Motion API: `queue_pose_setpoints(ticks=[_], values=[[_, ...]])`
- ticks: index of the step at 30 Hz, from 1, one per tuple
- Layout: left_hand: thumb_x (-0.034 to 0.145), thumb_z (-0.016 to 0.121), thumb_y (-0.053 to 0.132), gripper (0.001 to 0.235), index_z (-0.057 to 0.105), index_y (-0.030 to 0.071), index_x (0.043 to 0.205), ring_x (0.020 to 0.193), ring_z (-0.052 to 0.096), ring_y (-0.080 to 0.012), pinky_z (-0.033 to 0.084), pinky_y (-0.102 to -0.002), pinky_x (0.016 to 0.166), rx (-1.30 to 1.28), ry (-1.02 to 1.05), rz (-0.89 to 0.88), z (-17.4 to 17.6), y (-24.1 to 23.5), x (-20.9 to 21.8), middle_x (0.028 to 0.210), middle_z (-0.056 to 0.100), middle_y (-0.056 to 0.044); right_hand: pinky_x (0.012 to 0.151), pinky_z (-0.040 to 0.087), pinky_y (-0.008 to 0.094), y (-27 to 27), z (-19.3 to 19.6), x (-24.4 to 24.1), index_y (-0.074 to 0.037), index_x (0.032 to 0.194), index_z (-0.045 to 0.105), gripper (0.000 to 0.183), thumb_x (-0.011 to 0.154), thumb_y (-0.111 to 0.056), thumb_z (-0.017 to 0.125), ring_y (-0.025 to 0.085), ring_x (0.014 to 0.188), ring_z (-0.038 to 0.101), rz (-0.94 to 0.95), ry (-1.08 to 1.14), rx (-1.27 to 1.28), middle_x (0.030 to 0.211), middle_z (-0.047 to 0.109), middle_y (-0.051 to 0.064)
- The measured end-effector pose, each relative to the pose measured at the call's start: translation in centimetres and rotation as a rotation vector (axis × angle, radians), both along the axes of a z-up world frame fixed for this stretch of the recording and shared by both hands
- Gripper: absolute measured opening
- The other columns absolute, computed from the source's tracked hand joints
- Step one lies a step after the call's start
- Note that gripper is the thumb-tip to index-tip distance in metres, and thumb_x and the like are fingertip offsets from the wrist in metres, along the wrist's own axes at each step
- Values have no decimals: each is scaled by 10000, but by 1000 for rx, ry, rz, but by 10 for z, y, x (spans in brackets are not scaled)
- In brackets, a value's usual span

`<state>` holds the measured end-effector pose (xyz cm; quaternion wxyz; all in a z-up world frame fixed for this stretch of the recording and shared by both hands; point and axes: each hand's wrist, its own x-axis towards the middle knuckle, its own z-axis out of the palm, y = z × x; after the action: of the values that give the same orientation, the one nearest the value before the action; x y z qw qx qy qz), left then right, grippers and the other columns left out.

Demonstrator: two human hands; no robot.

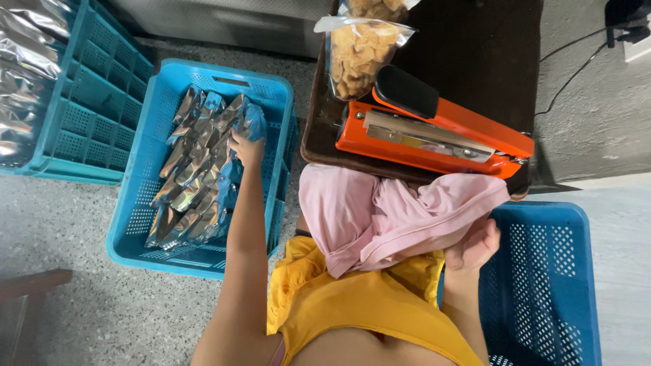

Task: The person fills clear plastic bags with snacks, wipes the edges with a pink cloth, and seals them using an orange heat sealer. The sealed bags are then placed into a blue basket.

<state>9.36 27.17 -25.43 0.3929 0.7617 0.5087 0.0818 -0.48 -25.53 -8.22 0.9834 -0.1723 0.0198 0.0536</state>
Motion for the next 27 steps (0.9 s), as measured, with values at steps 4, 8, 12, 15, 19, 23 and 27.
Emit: queue_pose_setpoints(ticks=[4, 8, 12, 15, 19, 23, 27], values=[[789, 821, 418, 1028, 208, 146, 1568, 1323, 495, -461, 438, -560, 1045, 0, 126, -62, 1, 19, 10, 1498, 440, -252, 1317, 366, 442, -17, -18, 0, -73, 1586, 457, 707, 935, -229, 685, 257, 1498, 490, -61, 36, -354, 1586, 516, 77], [847, 752, 446, 558, 630, 62, 1233, 1142, 643, -443, 508, -514, 981, 42, 131, -188, 0, 26, 2, 1190, 670, -250, 1249, 379, 427, -8, -17, -11, -56, 1552, 449, 691, 943, -247, 714, 243, 1426, 498, -208, -103, -936, 1533, 514, 81], [838, 752, 340, 306, 791, 48, 921, 887, 710, -395, 541, -473, 827, 125, -137, -223, 8, 17, -12, 872, 732, -203, 1184, 401, 408, 19, 13, -5, -53, 1503, 468, 649, 923, -209, 715, 231, 1353, 523, -161, -27, -871, 1460, 536, 80], [871, 731, 257, 273, 757, -13, 845, 665, 670, -170, 519, -322, 653, -111, -389, -182, 36, 14, -37, 731, 721, -112, 1135, 417, 395, 40, 37, -1, -51, 1465, 483, 617, 908, -181, 715, 222, 1298, 542, -145, -22, -904, 1406, 553, 79], [938, 725, 175, 227, 725, -28, 836, 633, 587, -112, 448, -269, 593, -291, -615, -245, 130, -4, -108, 719, 642, -60, 1070, 439, 376, 60, 62, -2, -48, 1416, 501, 577, 889, -144, 715, 209, 1225, 566, -133, -15, -953, 1334, 575, 77], [922, 696, 90, 138, 703, -26, 845, 647, 657, -114, 533, -257, 630, -502, -639, -375, 260, -57, -161, 759, 706, -72, 1005, 461, 357, 67, 83, -9, -45, 1366, 520, 538, 869, -106, 715, 197, 1152, 591, -111, -10, -1004, 1261, 597, 76], [925, 682, 35, 74, 718, -24, 900, 728, 673, -99, 525, -241, 692, -608, -635, -548, 312, -102, -183, 825, 734, -61, 940, 483, 339, 67, 103, -14, -42, 1317, 539, 500, 849, -69, 716, 185, 1079, 616, -86, -20, -1035, 1189, 618, 74]])
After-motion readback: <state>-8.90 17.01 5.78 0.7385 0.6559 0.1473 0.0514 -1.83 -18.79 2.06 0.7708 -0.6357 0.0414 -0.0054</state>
